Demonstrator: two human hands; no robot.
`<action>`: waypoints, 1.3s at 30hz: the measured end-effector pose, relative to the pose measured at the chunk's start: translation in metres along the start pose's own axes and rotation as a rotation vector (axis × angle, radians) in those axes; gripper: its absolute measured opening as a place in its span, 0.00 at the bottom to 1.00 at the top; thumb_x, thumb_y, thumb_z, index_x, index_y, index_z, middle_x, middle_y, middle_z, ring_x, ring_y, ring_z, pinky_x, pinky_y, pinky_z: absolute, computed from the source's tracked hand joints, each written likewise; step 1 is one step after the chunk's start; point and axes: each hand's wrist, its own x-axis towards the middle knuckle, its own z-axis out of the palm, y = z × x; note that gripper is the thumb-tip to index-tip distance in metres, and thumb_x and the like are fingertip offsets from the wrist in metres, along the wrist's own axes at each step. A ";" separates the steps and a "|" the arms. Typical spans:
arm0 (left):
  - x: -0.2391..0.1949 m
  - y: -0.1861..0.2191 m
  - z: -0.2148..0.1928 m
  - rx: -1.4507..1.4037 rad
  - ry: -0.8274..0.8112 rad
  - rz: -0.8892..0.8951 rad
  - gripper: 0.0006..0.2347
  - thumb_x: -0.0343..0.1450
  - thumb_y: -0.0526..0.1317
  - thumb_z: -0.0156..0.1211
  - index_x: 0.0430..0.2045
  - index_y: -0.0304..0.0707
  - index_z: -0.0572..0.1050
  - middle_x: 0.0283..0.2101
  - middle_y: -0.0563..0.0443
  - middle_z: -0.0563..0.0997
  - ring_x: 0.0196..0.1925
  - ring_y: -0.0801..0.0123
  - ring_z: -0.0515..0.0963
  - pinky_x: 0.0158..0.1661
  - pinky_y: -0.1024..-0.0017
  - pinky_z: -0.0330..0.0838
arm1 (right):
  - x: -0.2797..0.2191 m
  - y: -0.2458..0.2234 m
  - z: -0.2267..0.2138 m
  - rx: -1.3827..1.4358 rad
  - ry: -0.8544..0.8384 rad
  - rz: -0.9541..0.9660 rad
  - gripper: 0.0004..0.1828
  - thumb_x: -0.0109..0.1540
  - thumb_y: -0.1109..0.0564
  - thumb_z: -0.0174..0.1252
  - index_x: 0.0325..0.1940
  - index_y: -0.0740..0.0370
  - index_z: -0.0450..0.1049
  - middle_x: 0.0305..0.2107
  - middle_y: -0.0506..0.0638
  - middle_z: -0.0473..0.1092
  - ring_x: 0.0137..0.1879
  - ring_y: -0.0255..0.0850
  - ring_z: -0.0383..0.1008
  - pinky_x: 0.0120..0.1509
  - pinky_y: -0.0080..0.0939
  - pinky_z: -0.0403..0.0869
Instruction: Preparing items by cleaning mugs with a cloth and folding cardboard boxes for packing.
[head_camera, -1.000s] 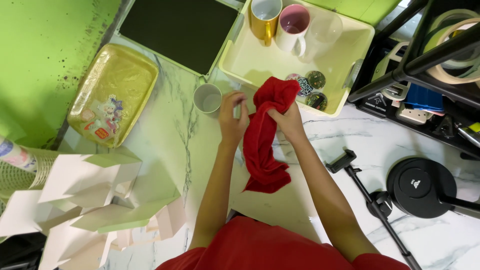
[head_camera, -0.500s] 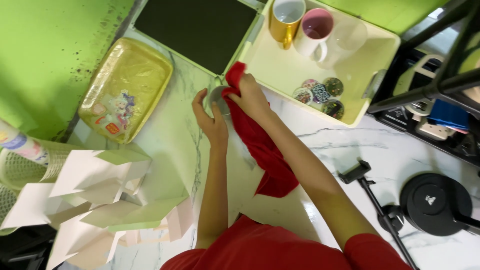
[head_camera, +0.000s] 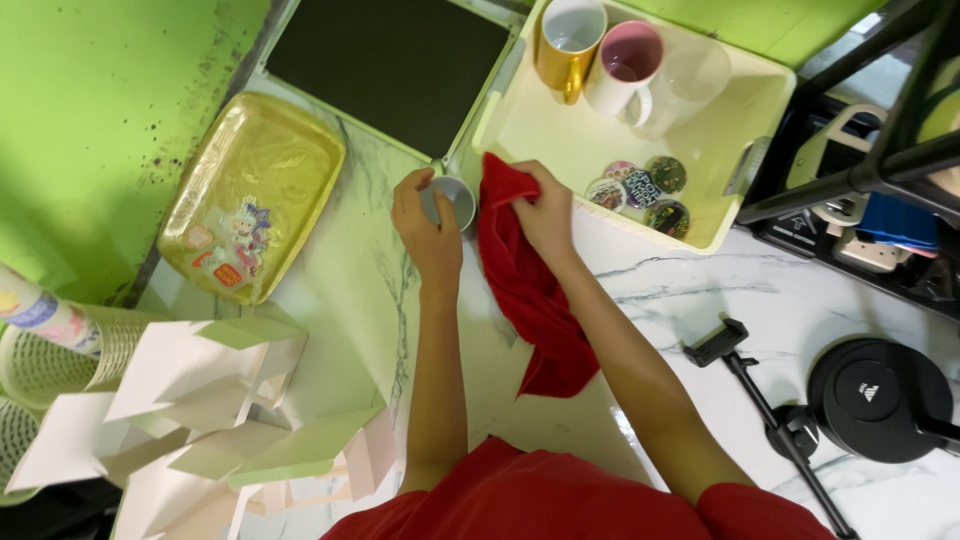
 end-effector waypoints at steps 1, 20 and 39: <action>0.002 0.001 0.011 -0.009 -0.004 0.007 0.11 0.72 0.27 0.56 0.49 0.30 0.74 0.51 0.43 0.79 0.53 0.54 0.79 0.57 0.59 0.69 | -0.002 0.010 -0.009 -0.004 0.011 -0.002 0.20 0.56 0.74 0.58 0.50 0.64 0.76 0.41 0.56 0.78 0.48 0.43 0.81 0.54 0.39 0.77; 0.052 -0.064 0.295 -0.294 -0.531 -0.283 0.18 0.71 0.50 0.61 0.36 0.29 0.73 0.35 0.35 0.81 0.37 0.50 0.80 0.40 0.57 0.73 | -0.020 0.095 -0.093 1.479 0.357 0.451 0.30 0.69 0.38 0.49 0.69 0.58 0.66 0.64 0.51 0.68 0.69 0.48 0.67 0.76 0.52 0.64; -0.034 0.079 0.070 -1.212 -0.413 -0.561 0.13 0.78 0.42 0.54 0.21 0.42 0.69 0.24 0.64 0.66 0.26 0.84 0.62 0.28 0.78 0.55 | -0.049 -0.086 -0.105 -0.678 0.360 -0.341 0.38 0.59 0.61 0.60 0.73 0.60 0.58 0.70 0.70 0.57 0.75 0.66 0.57 0.77 0.54 0.57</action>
